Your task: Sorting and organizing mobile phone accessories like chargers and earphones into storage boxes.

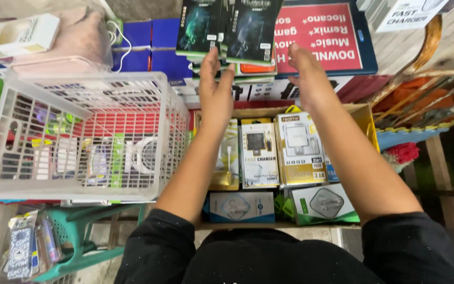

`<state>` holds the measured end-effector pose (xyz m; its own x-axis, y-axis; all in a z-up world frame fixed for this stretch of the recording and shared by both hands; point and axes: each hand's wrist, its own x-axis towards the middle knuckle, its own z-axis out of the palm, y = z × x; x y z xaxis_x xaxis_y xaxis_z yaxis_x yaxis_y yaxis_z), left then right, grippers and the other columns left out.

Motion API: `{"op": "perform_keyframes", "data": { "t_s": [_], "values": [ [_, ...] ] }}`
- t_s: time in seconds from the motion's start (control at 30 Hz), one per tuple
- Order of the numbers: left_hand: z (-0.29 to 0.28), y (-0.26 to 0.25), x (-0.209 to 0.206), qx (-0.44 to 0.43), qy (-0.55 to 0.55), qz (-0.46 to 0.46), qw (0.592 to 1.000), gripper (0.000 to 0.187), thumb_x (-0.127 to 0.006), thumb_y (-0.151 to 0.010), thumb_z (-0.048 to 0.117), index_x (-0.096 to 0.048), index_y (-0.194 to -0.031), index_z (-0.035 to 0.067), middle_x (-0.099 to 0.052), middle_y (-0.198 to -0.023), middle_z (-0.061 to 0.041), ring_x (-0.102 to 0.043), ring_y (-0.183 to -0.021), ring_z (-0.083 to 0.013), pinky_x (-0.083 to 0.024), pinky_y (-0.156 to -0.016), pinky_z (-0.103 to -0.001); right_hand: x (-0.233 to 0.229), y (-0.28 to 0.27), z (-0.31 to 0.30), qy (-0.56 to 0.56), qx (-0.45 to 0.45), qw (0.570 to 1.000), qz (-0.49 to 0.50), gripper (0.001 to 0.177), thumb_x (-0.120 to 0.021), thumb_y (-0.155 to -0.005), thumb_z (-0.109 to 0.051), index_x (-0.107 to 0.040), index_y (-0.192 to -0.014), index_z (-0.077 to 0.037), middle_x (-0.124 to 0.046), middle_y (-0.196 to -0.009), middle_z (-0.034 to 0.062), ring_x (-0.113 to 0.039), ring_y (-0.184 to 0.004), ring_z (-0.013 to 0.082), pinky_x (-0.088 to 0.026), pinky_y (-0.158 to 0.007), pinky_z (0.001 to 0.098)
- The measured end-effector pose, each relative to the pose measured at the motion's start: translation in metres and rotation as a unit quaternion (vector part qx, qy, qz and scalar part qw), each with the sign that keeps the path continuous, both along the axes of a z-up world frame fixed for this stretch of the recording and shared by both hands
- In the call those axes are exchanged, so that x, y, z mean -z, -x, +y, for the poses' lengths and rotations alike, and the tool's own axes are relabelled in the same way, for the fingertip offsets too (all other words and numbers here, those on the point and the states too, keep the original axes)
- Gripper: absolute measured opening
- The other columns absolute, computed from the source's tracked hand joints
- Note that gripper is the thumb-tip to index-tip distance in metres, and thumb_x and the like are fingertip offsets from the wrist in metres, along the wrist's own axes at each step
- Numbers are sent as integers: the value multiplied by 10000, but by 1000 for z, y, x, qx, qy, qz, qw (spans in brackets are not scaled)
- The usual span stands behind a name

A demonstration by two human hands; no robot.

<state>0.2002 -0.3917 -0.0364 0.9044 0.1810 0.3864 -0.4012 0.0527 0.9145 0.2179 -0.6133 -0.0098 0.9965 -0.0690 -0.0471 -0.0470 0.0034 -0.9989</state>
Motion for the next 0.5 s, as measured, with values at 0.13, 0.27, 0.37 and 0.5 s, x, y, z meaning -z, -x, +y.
{"op": "perform_keyframes", "data": {
  "t_s": [0.13, 0.27, 0.37, 0.5],
  "values": [
    [-13, 0, -6, -16, -43, 17, 999, 649, -671, -1009, 184, -378, -1561, 9, -519, -1515, -210, -499, -1425, -325, -389, -1196, -409, 3, -18, 15, -35, 4, 998, 44, 834, -560, -927, -618, -393, -1511, -46, -406, -1606, 140, -338, -1503, 293, -248, -1186, 532],
    [-17, 3, -15, -3, -51, 36, 998, 766, -683, -970, 181, -263, -1580, -13, -440, -1552, -226, -489, -1370, -327, -400, -1138, -403, -8, -20, 35, -63, 10, 997, 54, 830, -566, -870, -594, -471, -1503, -66, -408, -1606, 129, -310, -1494, 273, -168, -1168, 515],
    [-22, 1, -8, 29, -8, 70, 997, 783, -668, -959, 174, -254, -1594, -24, -492, -1525, -240, -496, -1377, -340, -422, -1134, -403, -7, -21, 42, -71, -38, 997, -19, 781, -566, -922, -570, -530, -1469, -14, -517, -1558, 188, -411, -1468, 299, -248, -1221, 456],
    [-24, -1, 1, 60, 18, 46, 997, 775, -662, -992, 139, -227, -1598, -73, -333, -1630, -260, -320, -1542, -326, -282, -1245, -396, -7, -20, 52, -81, -9, 996, 21, 583, -624, -956, -418, -550, -1392, -38, -573, -1414, 88, -459, -1340, 199, -294, -1140, 392]
  ]
}}
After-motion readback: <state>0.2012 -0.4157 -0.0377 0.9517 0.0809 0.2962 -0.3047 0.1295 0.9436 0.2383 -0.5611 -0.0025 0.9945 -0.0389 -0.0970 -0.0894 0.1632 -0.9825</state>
